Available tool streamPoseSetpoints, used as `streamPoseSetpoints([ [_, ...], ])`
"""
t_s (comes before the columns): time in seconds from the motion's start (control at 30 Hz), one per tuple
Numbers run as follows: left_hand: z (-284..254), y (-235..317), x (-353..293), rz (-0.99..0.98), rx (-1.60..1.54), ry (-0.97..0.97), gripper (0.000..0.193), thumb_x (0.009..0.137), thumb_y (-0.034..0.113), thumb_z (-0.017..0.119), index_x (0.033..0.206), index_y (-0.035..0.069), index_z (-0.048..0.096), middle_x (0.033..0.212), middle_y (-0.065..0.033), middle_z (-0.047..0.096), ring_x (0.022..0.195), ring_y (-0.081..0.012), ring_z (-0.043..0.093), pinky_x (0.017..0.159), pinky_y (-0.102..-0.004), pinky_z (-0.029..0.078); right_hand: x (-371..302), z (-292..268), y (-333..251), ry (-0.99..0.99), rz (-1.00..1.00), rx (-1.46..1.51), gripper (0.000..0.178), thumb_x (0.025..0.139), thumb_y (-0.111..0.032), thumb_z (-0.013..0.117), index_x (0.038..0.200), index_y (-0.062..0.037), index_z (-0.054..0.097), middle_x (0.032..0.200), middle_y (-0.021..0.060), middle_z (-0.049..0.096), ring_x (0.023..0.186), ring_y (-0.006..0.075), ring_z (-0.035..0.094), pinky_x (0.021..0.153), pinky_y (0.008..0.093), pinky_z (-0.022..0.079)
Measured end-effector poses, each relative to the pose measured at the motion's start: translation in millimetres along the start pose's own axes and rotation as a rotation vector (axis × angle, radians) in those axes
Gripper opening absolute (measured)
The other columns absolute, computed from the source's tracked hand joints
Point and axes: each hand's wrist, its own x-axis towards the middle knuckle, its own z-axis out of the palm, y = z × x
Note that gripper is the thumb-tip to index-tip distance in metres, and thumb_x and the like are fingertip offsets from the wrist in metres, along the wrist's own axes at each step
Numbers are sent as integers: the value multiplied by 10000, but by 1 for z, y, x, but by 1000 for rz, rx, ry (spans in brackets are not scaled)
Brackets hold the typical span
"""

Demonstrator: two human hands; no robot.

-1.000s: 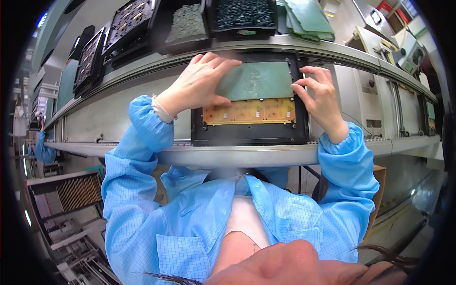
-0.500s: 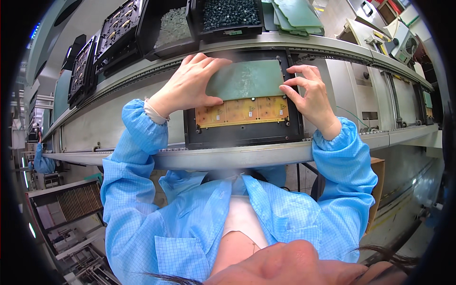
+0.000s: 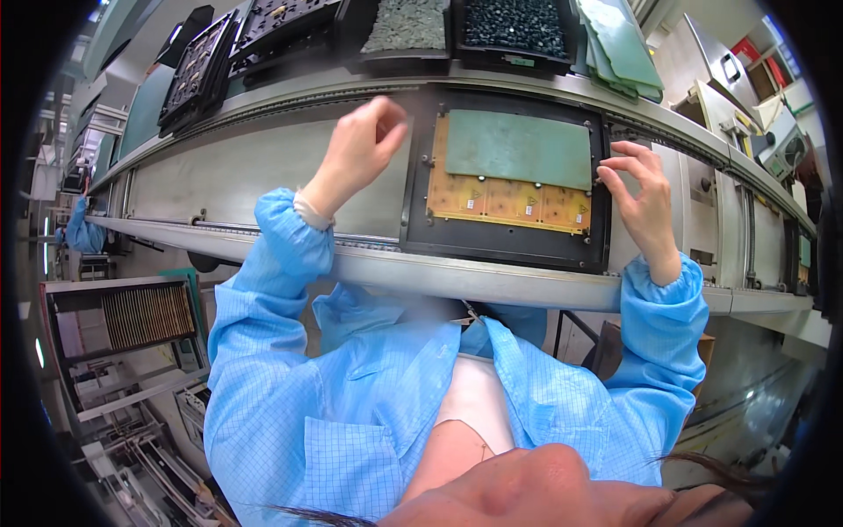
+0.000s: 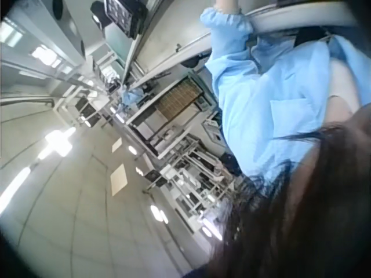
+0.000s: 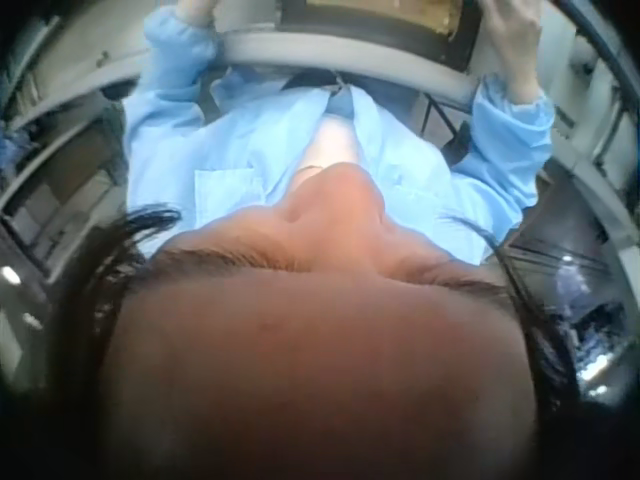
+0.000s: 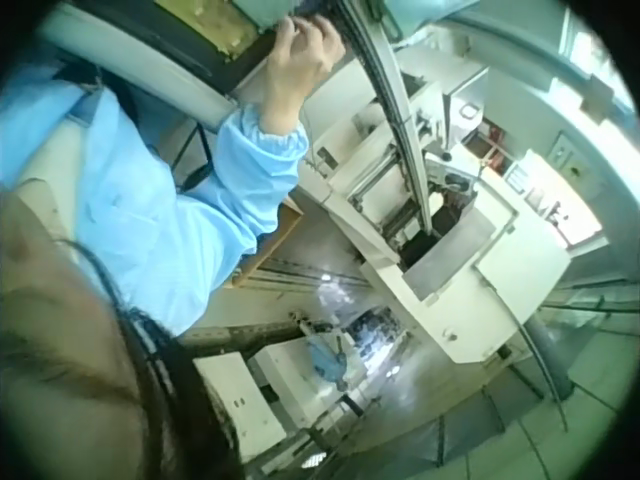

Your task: Assembling electronic components and protective covers onto printed circuit boards at an industrial workstation.

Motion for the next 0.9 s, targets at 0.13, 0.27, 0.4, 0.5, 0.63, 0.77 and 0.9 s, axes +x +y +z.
streamPoseSetpoints([
  [0.13, 13, -15, -30, -388, -654, -260, 179, 970, 66, 603, 1116, -39, 597, 911, -91, 688, 795, -148, 678, 707, -297, 583, 15, -6, -18, -27, -61, -28, 131, 880, -143, 723, 944, -29, 726, 1163, 124, 668, 1127, 303, 589, 960, 401, 463],
  [0.27, 19, -14, -31, -401, -792, -307, 231, 962, 49, 598, 1165, -59, 583, 955, -99, 685, 845, -161, 683, 775, -313, 588, 33, 0, -38, -76, -156, -41, 113, 875, -128, 724, 927, -27, 721, 1131, 118, 673, 1094, 296, 596, 945, 394, 467],
  [0.4, 30, -12, -22, -365, -909, -391, 331, 929, 33, 622, 1232, -76, 544, 1049, -132, 664, 917, -181, 685, 837, -329, 589, 55, 17, -56, -119, -194, -65, 110, 853, -115, 741, 913, -26, 720, 1053, 109, 690, 1056, 296, 600, 921, 392, 480],
  [0.5, 43, -8, -14, -308, -985, -458, 365, 908, 21, 639, 1243, -82, 538, 1052, -129, 664, 928, -184, 686, 851, -318, 583, 66, 29, -67, -145, -212, -54, 115, 843, -112, 750, 914, -27, 719, 1036, 111, 692, 1038, 292, 606, 907, 393, 489],
  [0.63, 69, 7, -5, -215, -1007, -534, 448, 870, 11, 654, 1288, -90, 529, 1068, -118, 668, 1011, -180, 665, 863, -317, 565, 77, 43, -75, -173, -218, -54, 115, 832, -109, 757, 897, -24, 714, 1010, 112, 696, 1020, 299, 610, 889, 395, 498],
  [0.77, 106, 27, 6, -143, -898, -618, 610, 748, 85, 706, 1337, 34, 553, 1081, -110, 672, 1013, -199, 637, 836, -354, 542, 96, 54, -77, -219, -257, -49, 102, 829, -109, 753, 877, -29, 711, 980, 111, 695, 1008, 296, 610, 874, 391, 497],
  [0.9, 112, 44, 7, 225, -621, -611, 498, 806, 91, 678, 1296, 75, 587, 1060, -110, 642, 909, -219, 661, 759, -369, 544, 113, 61, -83, -272, -307, -41, 98, 820, -104, 746, 866, -26, 709, 947, 111, 689, 967, 305, 608, 853, 397, 491],
])
